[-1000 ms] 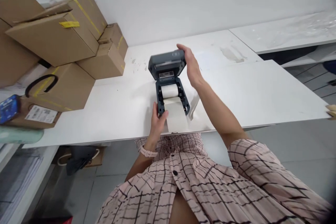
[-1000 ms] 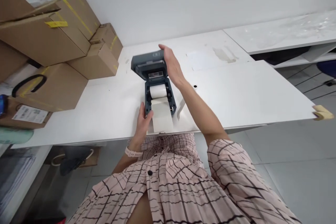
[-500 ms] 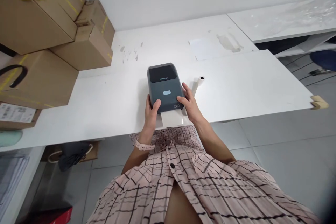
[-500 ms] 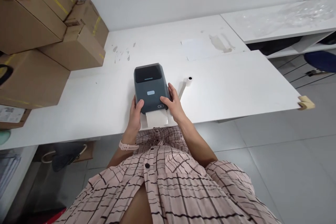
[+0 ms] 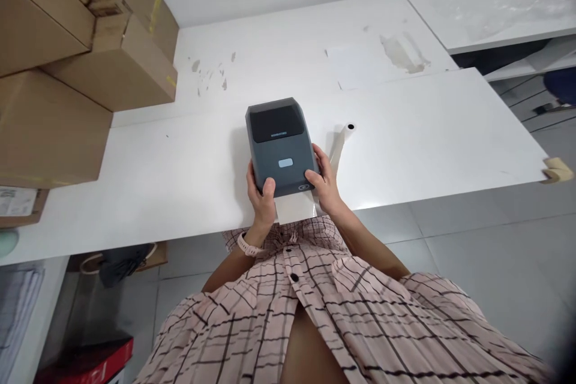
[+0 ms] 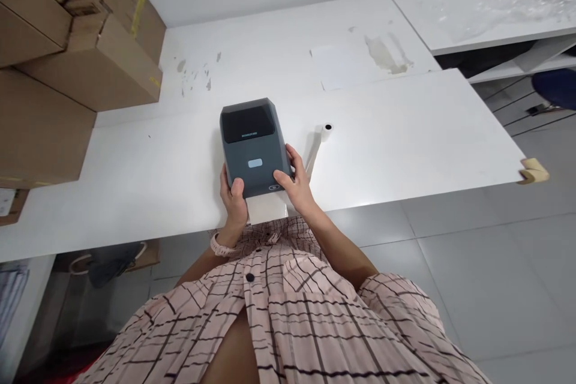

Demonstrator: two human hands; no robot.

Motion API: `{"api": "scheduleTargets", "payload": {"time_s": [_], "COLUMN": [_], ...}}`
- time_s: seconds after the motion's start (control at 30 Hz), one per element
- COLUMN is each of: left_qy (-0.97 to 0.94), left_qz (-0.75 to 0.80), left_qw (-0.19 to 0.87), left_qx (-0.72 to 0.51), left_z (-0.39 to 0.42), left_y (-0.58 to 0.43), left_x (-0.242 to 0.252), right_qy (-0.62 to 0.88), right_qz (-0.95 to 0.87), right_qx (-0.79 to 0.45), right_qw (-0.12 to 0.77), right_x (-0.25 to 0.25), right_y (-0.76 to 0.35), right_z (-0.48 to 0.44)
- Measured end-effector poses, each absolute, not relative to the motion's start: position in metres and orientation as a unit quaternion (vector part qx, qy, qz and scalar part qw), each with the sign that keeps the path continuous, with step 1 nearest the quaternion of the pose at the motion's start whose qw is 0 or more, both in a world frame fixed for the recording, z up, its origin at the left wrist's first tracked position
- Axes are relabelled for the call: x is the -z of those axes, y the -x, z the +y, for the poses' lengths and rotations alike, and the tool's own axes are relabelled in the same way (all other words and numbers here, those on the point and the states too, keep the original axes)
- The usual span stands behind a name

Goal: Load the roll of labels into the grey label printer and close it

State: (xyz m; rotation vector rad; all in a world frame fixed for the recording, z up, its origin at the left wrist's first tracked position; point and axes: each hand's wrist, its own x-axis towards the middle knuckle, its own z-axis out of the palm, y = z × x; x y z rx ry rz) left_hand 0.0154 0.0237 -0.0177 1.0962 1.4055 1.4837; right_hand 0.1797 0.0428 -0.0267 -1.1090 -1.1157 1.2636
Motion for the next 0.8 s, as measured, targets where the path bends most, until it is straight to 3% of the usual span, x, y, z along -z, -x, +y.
{"api": "scheduleTargets", "payload": {"time_s": [0.1,0.27,0.43,0.5,0.57,0.67,0.8], "left_qy": [-0.453,-0.404,-0.333,-0.320,-0.334,-0.379,-0.427], "left_qz": [0.556,0.635,0.582,0.566,0.561,0.559,0.562], "left_qw": [0.408,0.308,0.583,0.612,0.600,0.590,0.574], "left_qx": [-0.566,-0.582,-0.459,-0.450,-0.462,-0.443,-0.415], "left_z": [0.017,-0.031,-0.047,-0.040,-0.035,-0.035,-0.041], "left_y": [-0.009,-0.008,-0.022,-0.026,-0.026,-0.019,0.002], "left_x": [0.012,0.015,0.013,0.006,0.000,0.001,0.012], "right_qy": [0.463,0.464,0.461,0.467,0.486,0.501,0.435], "right_qz": [-0.461,-0.459,-0.464,-0.486,-0.526,-0.641,-0.795], "right_qx": [-0.535,-0.533,-0.532,-0.519,-0.458,-0.254,-0.050], "right_qw": [0.536,0.538,0.537,0.526,0.528,0.524,0.420], "right_x": [0.028,0.026,0.031,0.029,0.021,-0.003,-0.029], "right_y": [-0.180,-0.179,-0.177,-0.177,-0.179,-0.183,-0.179], "right_z": [0.044,0.044,0.046,0.045,0.041,0.034,0.032]}}
